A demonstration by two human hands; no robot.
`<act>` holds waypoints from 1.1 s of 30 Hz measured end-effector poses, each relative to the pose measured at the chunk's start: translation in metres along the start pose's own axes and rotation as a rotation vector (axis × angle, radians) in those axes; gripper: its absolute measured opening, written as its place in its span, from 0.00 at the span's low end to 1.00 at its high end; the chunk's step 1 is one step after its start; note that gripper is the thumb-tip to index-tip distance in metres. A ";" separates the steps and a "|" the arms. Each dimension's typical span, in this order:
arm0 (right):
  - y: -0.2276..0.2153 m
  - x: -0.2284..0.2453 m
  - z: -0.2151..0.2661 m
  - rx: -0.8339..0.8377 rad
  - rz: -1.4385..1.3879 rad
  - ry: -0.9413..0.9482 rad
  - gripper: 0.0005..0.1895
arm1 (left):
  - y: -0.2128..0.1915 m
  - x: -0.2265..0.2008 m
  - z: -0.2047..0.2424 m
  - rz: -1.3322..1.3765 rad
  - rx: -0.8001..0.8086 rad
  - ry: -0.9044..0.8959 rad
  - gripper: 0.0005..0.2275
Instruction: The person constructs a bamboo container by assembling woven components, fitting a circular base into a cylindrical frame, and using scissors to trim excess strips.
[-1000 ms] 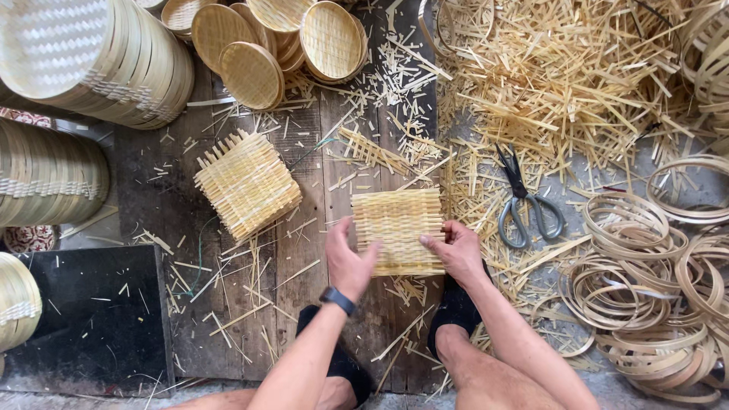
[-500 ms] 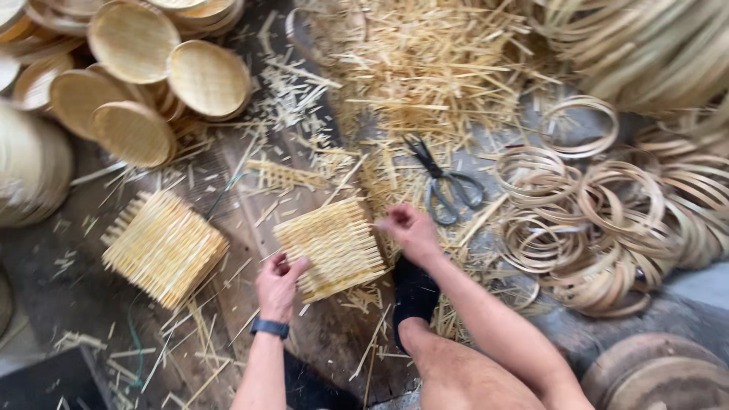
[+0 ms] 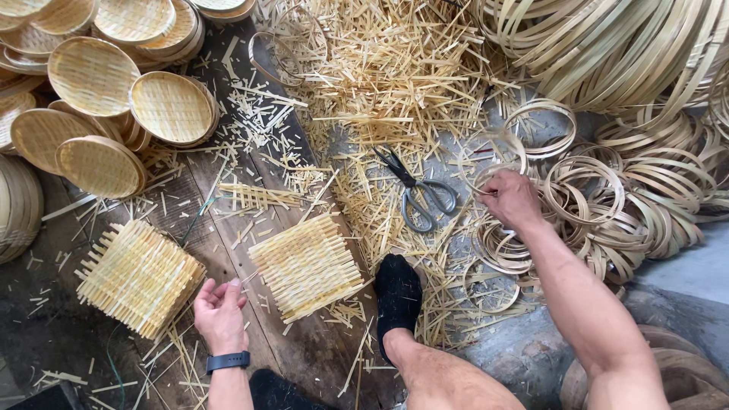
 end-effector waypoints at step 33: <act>0.110 -0.009 -0.007 0.295 0.012 0.081 0.14 | -0.026 0.002 -0.009 0.107 -0.033 0.033 0.24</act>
Point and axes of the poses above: each hand's wrist, its own z-axis away from the middle knuckle, its own y-axis out of the palm, x = y × z, the point moved 7 cm from there along -z, towards the middle knuckle, and after that the axes turned 2 degrees about z, right-handed, at the moved point
